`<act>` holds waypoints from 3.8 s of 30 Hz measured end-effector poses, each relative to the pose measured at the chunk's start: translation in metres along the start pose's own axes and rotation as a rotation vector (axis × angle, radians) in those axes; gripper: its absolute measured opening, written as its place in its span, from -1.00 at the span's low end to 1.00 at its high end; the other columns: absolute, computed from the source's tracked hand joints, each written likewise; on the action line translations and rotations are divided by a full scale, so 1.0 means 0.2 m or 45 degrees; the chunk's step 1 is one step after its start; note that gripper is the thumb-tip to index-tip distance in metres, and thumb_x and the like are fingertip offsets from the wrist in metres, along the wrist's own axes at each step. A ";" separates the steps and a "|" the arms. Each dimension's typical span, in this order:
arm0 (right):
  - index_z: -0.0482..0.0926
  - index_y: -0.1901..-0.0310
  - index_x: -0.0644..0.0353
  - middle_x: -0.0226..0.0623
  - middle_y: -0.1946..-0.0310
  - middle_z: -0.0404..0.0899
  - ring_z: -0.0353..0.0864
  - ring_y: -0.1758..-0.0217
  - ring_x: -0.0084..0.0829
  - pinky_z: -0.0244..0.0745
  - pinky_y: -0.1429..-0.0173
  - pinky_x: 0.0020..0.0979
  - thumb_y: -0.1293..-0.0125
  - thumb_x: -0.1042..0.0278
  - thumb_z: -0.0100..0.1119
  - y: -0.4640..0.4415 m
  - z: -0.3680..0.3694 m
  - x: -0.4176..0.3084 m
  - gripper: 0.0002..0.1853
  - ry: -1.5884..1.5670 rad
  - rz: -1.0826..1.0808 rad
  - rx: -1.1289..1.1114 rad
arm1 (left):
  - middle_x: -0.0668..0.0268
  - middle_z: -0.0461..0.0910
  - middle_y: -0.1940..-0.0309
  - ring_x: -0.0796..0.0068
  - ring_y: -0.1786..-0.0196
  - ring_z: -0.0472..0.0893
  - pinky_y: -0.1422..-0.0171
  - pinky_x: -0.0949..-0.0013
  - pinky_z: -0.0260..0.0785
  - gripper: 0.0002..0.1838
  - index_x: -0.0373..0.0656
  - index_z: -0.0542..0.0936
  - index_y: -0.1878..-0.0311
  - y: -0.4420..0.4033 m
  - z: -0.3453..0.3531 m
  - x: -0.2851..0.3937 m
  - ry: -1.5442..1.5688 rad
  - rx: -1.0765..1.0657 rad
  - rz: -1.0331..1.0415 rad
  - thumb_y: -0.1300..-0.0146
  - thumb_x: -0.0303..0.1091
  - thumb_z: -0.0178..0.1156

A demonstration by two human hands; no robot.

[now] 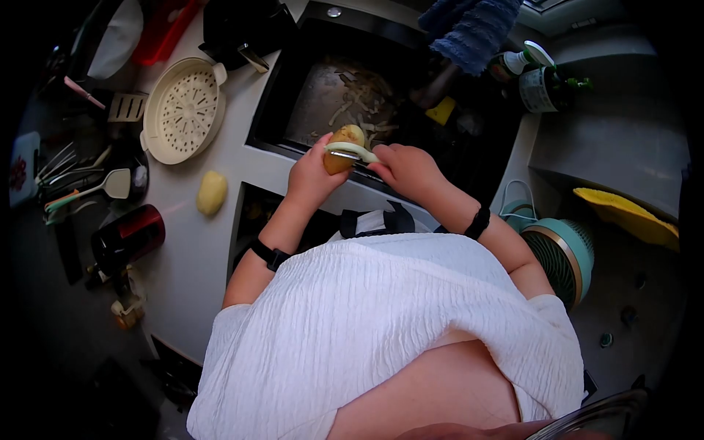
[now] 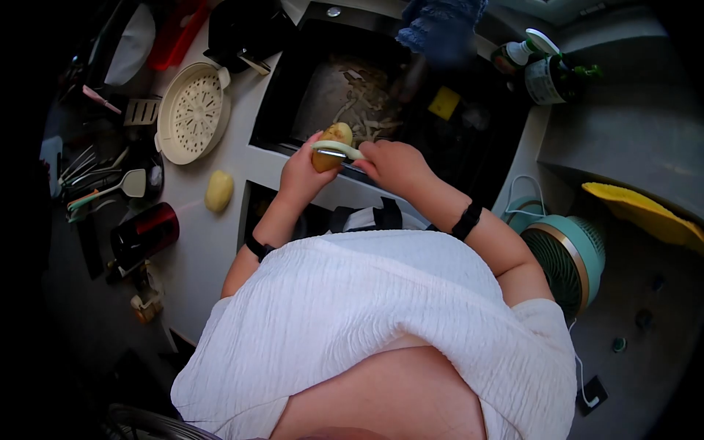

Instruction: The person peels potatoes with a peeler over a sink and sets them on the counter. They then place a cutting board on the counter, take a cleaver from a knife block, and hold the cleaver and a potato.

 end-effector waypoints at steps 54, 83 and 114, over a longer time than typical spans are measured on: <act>0.46 0.17 0.02 -0.27 0.39 0.52 0.59 0.34 -0.12 0.50 0.30 -0.18 -0.31 0.10 0.11 -0.03 -0.09 -0.25 -0.79 0.141 -0.460 0.227 | 0.37 0.54 0.01 0.49 0.00 0.56 0.02 0.40 0.49 -0.39 0.03 0.45 -0.16 0.01 0.30 -0.13 2.339 -0.250 -0.555 -0.31 0.33 -0.01; 0.47 0.18 0.02 -0.24 0.39 0.55 0.60 0.32 -0.13 0.49 0.27 -0.18 -0.37 0.01 0.03 0.03 -0.05 -0.26 -0.74 0.186 -0.377 -0.079 | 0.23 0.34 -0.25 0.26 -0.26 0.43 -0.28 0.16 0.39 -0.42 0.01 0.16 -0.34 0.04 0.29 -0.20 2.227 -0.188 -0.345 -0.35 -0.07 0.11; 0.51 0.19 0.11 -0.16 0.42 0.61 0.62 0.28 -0.05 0.49 0.25 -0.07 -0.40 0.02 -0.02 -0.12 -0.10 0.20 -0.69 0.271 0.079 0.084 | 0.24 0.21 -0.34 0.23 -0.39 0.27 -0.44 0.16 0.19 -0.31 0.05 0.11 -0.42 0.10 0.21 -0.15 1.834 -0.334 -0.188 -0.20 -0.32 0.04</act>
Point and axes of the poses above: each hand's wrist, its own y-axis away from the middle knuckle, its own z-axis out of the palm, x = y × z, the point moved 10 cm from there along -y, towards the middle knuckle
